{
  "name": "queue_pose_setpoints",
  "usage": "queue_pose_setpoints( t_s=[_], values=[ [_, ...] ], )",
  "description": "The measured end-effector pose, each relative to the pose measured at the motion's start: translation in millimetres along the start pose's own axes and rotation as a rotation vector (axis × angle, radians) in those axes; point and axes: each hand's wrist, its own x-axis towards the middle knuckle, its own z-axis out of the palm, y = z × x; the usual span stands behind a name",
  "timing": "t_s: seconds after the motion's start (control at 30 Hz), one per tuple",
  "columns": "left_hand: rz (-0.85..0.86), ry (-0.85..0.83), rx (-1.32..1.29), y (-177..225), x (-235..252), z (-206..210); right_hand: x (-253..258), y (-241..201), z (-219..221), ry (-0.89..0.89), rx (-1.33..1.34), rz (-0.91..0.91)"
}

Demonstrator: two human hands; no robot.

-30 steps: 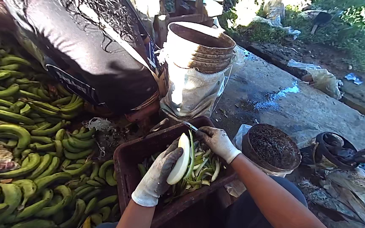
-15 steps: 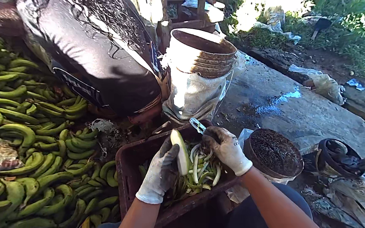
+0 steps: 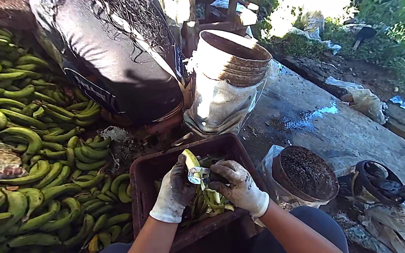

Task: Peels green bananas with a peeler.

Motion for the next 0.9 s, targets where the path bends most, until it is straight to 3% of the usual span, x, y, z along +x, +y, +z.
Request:
queue_pose_setpoints(
  t_s=[0.13,0.23,0.33,0.4,0.53,0.73,0.8,0.9],
  values=[
    [-0.01,-0.2,0.163,1.1,-8.6,-2.9,5.4,4.0,-3.5,0.001,0.032,0.045],
    [-0.062,-0.439,0.305,2.8,-17.5,-4.6,21.7,16.1,-15.7,-0.046,0.069,0.286],
    [-0.154,-0.493,0.303,4.4,-16.5,-4.0,33.0,37.7,-31.4,-0.12,0.049,0.573],
    [-0.095,-0.451,0.336,5.5,-15.6,-3.8,32.0,38.6,-38.1,-0.053,0.103,0.637],
    [0.107,-0.275,0.317,7.9,-12.0,-2.2,20.9,17.5,-37.8,0.018,0.113,0.474],
    [0.052,-0.142,0.084,9.3,-5.9,-1.8,1.5,4.1,-22.1,-0.047,0.061,0.066],
    [0.033,-0.194,0.096,8.9,-8.1,-3.0,0.8,1.7,-19.1,-0.056,0.062,0.015],
    [-0.012,-0.454,0.203,6.3,-12.7,-12.5,7.8,0.6,-19.8,-0.031,0.104,0.061]
  ],
)
